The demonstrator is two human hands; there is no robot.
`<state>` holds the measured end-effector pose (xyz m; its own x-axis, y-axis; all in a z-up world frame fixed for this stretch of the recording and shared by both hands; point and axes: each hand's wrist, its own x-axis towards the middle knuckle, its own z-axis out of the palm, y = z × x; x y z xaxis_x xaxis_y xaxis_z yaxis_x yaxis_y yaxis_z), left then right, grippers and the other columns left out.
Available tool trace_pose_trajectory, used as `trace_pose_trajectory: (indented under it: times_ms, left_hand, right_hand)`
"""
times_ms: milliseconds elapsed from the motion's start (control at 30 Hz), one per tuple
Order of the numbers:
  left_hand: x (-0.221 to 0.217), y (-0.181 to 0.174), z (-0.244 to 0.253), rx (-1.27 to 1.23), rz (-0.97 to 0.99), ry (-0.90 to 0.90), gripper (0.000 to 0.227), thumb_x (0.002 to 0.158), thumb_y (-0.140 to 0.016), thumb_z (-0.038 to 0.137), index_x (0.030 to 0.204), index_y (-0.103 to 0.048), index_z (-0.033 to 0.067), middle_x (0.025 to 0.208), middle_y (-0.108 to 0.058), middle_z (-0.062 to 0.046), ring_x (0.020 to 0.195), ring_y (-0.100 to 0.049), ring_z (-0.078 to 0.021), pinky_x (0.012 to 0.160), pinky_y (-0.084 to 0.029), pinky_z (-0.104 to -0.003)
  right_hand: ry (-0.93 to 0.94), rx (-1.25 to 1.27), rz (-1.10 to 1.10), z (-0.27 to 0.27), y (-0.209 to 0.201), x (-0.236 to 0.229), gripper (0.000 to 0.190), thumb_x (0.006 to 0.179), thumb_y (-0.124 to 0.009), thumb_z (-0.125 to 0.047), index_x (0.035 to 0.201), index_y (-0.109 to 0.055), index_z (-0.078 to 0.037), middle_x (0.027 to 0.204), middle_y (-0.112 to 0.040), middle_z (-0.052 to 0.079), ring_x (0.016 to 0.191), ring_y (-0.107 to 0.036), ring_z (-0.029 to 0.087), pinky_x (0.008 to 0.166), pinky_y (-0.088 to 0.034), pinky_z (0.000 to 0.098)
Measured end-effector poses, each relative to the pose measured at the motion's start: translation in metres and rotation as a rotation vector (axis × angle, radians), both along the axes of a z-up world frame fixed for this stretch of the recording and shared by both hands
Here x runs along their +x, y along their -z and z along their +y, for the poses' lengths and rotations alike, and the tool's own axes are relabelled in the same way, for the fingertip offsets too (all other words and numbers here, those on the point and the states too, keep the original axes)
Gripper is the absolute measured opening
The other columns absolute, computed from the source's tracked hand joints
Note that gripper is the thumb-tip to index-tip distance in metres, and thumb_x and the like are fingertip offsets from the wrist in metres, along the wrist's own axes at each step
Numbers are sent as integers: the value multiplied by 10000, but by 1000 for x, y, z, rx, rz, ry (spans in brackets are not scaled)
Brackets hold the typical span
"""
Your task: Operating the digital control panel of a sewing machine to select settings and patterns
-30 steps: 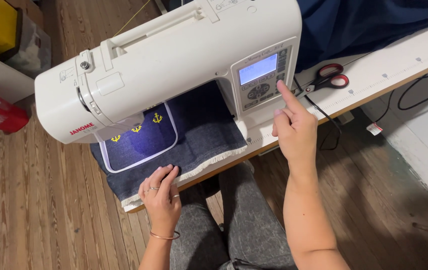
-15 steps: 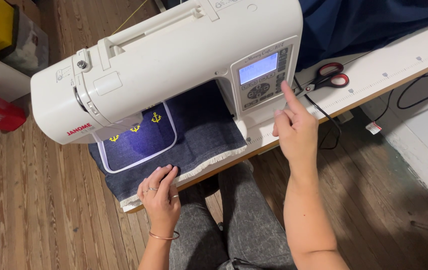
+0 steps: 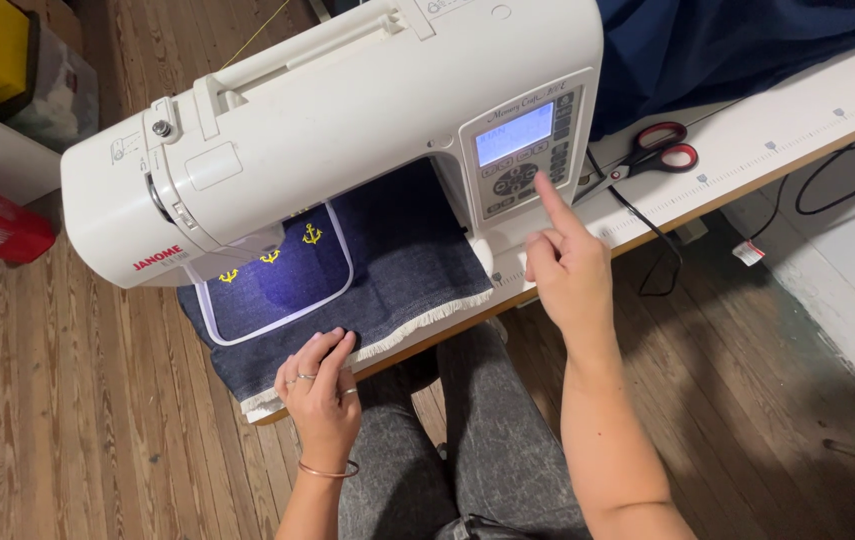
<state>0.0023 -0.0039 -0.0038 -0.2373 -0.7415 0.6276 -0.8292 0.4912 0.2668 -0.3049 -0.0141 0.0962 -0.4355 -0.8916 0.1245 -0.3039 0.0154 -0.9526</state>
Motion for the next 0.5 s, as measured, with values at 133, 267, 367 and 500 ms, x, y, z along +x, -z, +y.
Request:
trace_pose_trajectory:
  times_ms: [133, 267, 367, 500]
  left_hand:
    - [-1, -2, 0, -14, 9, 10, 409, 941, -561, -39, 1226, -703, 217, 1270, -670, 49, 1228, -634, -210, 1051, -354, -377]
    - [1, -1, 0, -16, -5, 12, 441, 910, -553, -43, 1235, -698, 216, 1275, -670, 45, 1229, -631, -217, 1056, -363, -384]
    - [0, -2, -1, -20, -3, 14, 424, 916, -563, -43, 1223, -705, 214, 1266, -673, 46, 1217, -634, -212, 1050, -365, -379]
    - [-1, -4, 0, -19, 5, 11, 444, 910, -548, -61, 1224, -704, 211, 1263, -674, 46, 1217, -637, -212, 1054, -359, -376]
  right_hand:
    - [-9, -39, 23, -3, -11, 0, 594, 977, -479, -52, 1551, -474, -206, 540, -484, -33, 566, -549, 89, 703, -493, 231]
    - [-5, -21, 40, -6, -12, 1, 595, 968, -484, -54, 1539, -495, -221, 538, -498, -34, 560, -539, 82, 734, -482, 226]
    - [2, -14, 38, -7, -10, 1, 595, 963, -485, -59, 1534, -503, -224, 547, -505, -35, 559, -555, 84, 734, -482, 221]
    - [-3, -20, 36, -9, -10, 3, 600, 961, -477, -55, 1538, -498, -221, 551, -527, -17, 556, -525, 78, 723, -479, 222]
